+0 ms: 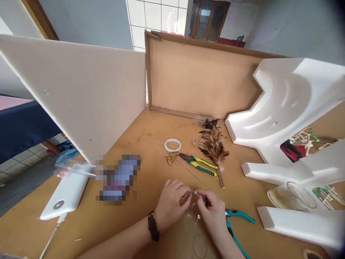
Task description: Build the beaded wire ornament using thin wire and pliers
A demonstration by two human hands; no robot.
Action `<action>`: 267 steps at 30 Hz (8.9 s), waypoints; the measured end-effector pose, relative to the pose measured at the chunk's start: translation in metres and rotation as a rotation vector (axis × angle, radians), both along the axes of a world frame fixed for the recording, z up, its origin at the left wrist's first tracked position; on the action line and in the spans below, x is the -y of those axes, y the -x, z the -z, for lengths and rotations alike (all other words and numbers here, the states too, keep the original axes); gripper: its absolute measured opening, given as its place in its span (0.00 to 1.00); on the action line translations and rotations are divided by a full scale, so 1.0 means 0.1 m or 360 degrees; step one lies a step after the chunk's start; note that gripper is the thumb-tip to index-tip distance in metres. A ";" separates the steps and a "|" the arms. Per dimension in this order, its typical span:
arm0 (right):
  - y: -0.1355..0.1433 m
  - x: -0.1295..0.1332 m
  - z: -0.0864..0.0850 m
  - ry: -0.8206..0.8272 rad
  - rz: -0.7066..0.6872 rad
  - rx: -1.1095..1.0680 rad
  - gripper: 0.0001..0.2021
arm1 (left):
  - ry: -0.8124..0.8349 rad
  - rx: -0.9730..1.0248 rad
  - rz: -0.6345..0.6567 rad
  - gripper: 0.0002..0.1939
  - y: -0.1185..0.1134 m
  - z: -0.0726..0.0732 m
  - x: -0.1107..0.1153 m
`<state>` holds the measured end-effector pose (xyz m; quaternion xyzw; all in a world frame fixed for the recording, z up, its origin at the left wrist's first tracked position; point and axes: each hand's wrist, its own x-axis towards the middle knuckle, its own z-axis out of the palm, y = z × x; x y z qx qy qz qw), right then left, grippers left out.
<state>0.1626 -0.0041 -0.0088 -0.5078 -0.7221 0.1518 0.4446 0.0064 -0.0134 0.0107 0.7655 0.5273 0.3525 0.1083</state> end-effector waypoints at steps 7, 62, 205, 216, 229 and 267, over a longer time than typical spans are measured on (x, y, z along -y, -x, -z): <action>0.01 0.02 -0.05 -0.0088 0.0058 -0.0027 0.07 | -0.0019 0.0073 0.0042 0.04 0.01 0.02 -0.01; -0.03 0.08 -0.03 -0.0476 -0.0027 0.0586 0.10 | 0.0073 -0.0306 0.0629 0.09 0.24 -0.12 0.10; -0.14 -0.02 -0.16 0.0319 -0.0432 0.0639 0.10 | 0.0954 0.0632 0.0699 0.02 0.19 -0.07 -0.02; -0.13 0.00 -0.16 0.0317 -0.0611 0.0753 0.10 | 0.0781 0.0023 0.1079 0.06 0.27 -0.16 -0.01; -0.14 -0.01 -0.17 0.0403 -0.0562 0.0688 0.10 | 0.0499 -0.0659 0.0817 0.07 0.27 -0.06 0.02; 0.10 0.09 -0.03 -0.0066 -0.0057 0.0230 0.12 | -0.0131 0.0191 0.0018 0.06 0.11 0.12 0.00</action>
